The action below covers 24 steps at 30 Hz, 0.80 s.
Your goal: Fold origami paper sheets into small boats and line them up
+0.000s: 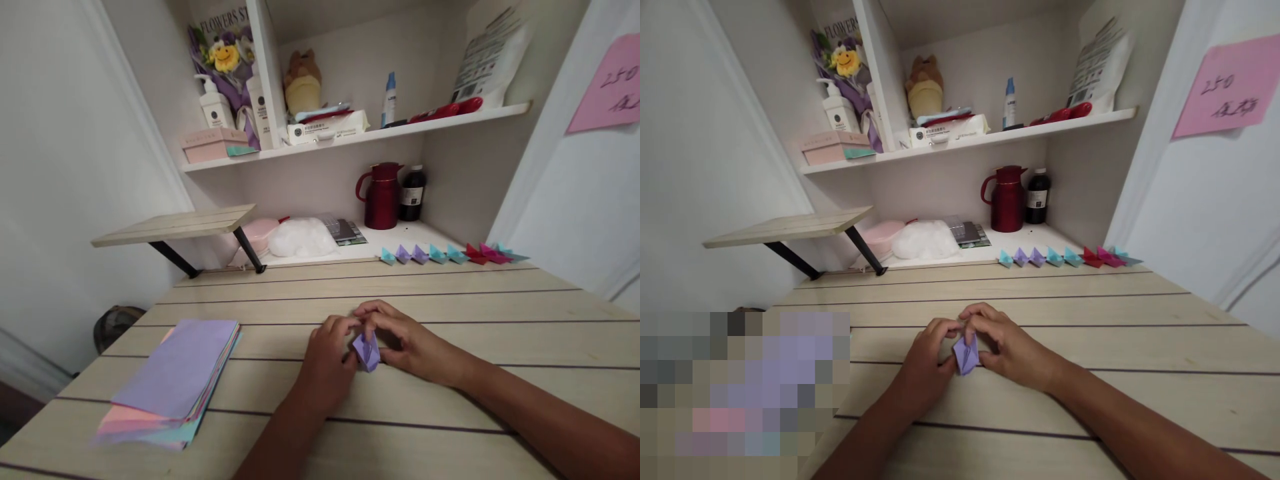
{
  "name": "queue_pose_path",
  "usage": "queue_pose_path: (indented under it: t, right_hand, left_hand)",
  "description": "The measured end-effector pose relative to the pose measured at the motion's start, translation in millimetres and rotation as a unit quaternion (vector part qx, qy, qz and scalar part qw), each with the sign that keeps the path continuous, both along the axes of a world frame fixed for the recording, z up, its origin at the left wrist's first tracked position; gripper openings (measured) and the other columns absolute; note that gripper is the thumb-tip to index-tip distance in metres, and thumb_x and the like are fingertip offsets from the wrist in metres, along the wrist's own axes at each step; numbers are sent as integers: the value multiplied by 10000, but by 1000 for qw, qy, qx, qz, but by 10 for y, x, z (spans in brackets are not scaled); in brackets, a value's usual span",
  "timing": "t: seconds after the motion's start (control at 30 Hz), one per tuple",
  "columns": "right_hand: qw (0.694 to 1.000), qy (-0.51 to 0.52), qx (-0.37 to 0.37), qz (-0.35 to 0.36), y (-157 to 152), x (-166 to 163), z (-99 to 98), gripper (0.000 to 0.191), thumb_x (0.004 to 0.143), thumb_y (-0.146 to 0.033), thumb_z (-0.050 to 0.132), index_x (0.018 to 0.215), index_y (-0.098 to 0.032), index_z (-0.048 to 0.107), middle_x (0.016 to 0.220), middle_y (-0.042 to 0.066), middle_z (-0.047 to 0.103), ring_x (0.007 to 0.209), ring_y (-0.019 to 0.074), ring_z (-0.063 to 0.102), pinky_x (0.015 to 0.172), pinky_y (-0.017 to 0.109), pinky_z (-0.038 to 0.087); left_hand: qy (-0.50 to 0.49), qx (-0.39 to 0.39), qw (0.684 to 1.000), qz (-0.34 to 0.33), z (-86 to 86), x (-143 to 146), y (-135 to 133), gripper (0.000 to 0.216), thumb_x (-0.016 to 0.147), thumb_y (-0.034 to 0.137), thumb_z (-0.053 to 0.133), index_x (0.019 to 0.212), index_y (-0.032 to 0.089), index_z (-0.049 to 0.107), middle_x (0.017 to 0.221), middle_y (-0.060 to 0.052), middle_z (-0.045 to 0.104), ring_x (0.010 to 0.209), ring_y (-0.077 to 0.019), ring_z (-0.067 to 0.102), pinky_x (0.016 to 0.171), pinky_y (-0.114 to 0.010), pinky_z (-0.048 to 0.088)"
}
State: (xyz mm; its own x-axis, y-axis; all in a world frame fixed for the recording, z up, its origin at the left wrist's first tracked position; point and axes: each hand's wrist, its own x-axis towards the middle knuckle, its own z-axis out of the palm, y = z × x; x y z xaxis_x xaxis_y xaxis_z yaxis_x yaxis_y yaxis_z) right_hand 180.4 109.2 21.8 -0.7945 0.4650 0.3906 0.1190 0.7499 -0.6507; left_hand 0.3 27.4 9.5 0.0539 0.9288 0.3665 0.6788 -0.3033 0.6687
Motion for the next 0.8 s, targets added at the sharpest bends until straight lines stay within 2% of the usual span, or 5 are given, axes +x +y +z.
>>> queue_pose_path:
  t: [0.2,0.4,0.57,0.67,0.8]
  right_hand:
    - [998,-17,58,-31,-57,9,-6,141,797,-90,583,740,-219,586,1126,65,542,1093,230,517,935,379,421]
    - [984,-4,173,-51,-96,23,-25,173,868,-135,539,728,-225,587,1042,62,589,986,217,538,850,373,424]
    - [964,9,265,-16,-111,4,-50,176,881,-121,519,761,-238,573,975,37,628,877,191,558,815,377,393]
    - [962,10,274,-8,-117,-3,-57,185,871,-92,509,764,-235,556,948,27,634,848,178,556,814,369,385]
    - [973,-8,225,-47,-98,-13,-69,198,830,-49,500,750,-226,544,845,22,613,817,181,561,794,362,390]
  left_hand:
    - [14,-2,1000,7,-12,12,-1,475,699,17,505,1110,250,549,1124,-43,623,1068,-229,563,923,-402,409]
    - [33,-7,999,6,12,31,-5,421,683,-1,506,1026,235,570,1085,-37,640,1065,-228,560,920,-405,398]
    - [32,-6,999,7,6,26,-18,423,724,18,515,1080,241,560,1120,-47,629,1080,-227,550,933,-403,399]
    - [28,-4,1000,5,4,24,-19,430,728,20,520,1094,244,561,1109,-41,630,1073,-224,553,944,-400,398]
    - [5,-7,999,38,-20,-4,10,441,713,6,510,1086,233,570,1071,-43,624,1022,-223,576,929,-398,417]
